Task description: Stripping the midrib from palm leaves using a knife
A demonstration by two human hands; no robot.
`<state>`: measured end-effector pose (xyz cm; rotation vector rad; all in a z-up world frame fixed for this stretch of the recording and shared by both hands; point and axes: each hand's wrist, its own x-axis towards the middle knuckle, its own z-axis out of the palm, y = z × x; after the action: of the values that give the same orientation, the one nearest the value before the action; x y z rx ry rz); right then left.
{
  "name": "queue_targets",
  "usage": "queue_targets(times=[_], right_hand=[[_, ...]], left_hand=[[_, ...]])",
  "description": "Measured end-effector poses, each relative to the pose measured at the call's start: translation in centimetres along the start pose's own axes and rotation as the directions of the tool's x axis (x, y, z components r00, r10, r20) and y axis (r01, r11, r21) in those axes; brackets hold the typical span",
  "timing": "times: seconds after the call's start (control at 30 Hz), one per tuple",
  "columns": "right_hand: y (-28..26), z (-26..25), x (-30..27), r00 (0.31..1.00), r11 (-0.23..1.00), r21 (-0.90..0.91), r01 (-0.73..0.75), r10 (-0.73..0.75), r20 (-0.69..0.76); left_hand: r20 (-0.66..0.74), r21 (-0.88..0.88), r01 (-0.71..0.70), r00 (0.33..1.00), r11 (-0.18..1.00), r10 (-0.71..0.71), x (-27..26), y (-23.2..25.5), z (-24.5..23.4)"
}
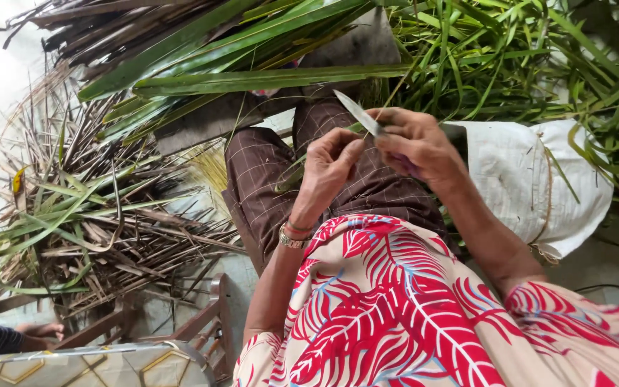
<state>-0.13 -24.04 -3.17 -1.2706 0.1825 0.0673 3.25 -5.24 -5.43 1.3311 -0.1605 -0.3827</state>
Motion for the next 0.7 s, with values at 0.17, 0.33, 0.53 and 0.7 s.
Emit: queue_targets(times=[0.17, 0.33, 0.53, 0.7], right_hand=[[0.8, -1.1, 2.9, 1.0, 0.976, 0.217, 0.01, -0.013, 0.014], [-3.8, -2.8, 2.8, 0.999, 0.949, 0.312, 0.042, -0.038, -0.021], [-2.0, -5.6, 2.9, 0.996, 0.934, 0.347, 0.082, -0.066, -0.058], [0.4, 0.6, -0.8, 0.994, 0.978, 0.209, 0.014, 0.009, -0.11]], left_hand=[[0.055, -0.019, 0.006, 0.998, 1.0, -0.005, -0.6, -1.0, -1.3], [0.136, 0.033, 0.152, 0.978, 0.988, -0.155, -2.3, 2.9, -2.5], [0.168, 0.036, 0.179, 0.969, 0.983, -0.182, -2.9, 1.9, -3.0], [0.102, 0.003, 0.047, 0.994, 0.999, -0.047, -2.1, -1.0, -2.0]])
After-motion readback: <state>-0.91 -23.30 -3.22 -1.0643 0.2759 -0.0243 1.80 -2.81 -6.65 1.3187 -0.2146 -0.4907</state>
